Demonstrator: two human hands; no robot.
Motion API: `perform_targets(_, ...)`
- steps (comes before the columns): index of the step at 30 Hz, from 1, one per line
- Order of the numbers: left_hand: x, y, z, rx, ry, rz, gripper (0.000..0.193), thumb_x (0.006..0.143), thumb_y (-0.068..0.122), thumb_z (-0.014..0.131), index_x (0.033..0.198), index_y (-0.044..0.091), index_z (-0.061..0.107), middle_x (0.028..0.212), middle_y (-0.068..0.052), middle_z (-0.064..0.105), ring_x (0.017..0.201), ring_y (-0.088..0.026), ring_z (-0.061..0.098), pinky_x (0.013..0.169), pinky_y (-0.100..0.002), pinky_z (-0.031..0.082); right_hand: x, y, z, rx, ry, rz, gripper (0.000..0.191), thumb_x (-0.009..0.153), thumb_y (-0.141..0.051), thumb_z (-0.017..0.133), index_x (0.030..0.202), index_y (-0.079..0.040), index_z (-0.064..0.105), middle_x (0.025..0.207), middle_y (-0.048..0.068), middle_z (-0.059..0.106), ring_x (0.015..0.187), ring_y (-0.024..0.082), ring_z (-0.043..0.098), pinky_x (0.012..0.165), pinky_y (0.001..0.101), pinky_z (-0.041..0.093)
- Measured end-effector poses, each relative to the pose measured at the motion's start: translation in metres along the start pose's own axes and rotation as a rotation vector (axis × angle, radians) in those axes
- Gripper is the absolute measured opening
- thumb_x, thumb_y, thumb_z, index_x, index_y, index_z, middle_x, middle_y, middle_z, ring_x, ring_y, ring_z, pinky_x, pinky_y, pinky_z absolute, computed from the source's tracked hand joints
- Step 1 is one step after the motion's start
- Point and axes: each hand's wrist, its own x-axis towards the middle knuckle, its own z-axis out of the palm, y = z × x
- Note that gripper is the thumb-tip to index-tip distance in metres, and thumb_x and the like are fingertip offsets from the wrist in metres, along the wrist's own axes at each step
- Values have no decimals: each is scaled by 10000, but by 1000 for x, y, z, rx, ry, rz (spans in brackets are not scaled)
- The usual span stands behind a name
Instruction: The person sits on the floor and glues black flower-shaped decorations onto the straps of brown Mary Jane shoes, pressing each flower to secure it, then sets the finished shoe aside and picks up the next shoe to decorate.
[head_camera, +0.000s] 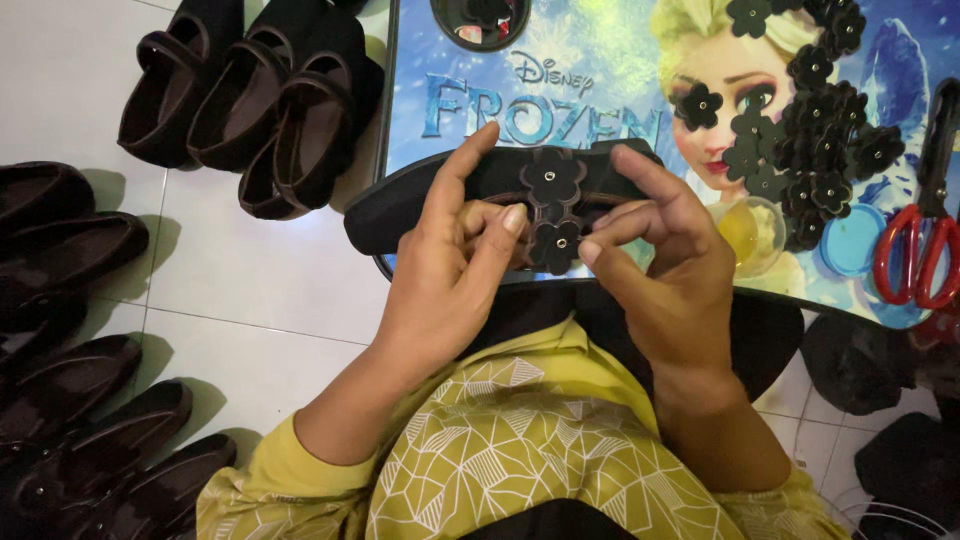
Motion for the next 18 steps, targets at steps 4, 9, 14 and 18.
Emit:
perform_targets(4,-2,-3,0,-11,-3,21,627,1081,121,567,1642,89,288,876,-14,707,821,-53,627,795,-236,552,-6,3,4,-29,23,-6,666,908,64,759,1525,67,507,941,26,693,1030,107,647,1052,266,490)
perform_targets(9,-3,-6,1,-6,2,17,637,1073,115,579,1639,95,290,879,-5,701,810,-46,612,776,-227,542,-12,7,9,-1,93,33,671,898,54,763,1517,48,504,951,19,691,1023,107,651,1039,267,492)
perform_targets(14,-5,-8,3,-14,12,22,633,1081,108,576,1647,99,294,879,3,692,810,-34,586,778,-217,529,-16,9,9,-27,92,17,674,895,63,762,1521,29,515,956,20,688,1029,108,650,1056,271,492)
perform_targets(18,-6,-9,4,7,18,26,655,1068,109,608,1647,98,301,869,6,677,792,-33,571,757,-213,517,-16,9,8,-71,78,-12,673,894,71,767,1520,22,526,957,27,686,1046,110,646,1065,273,492)
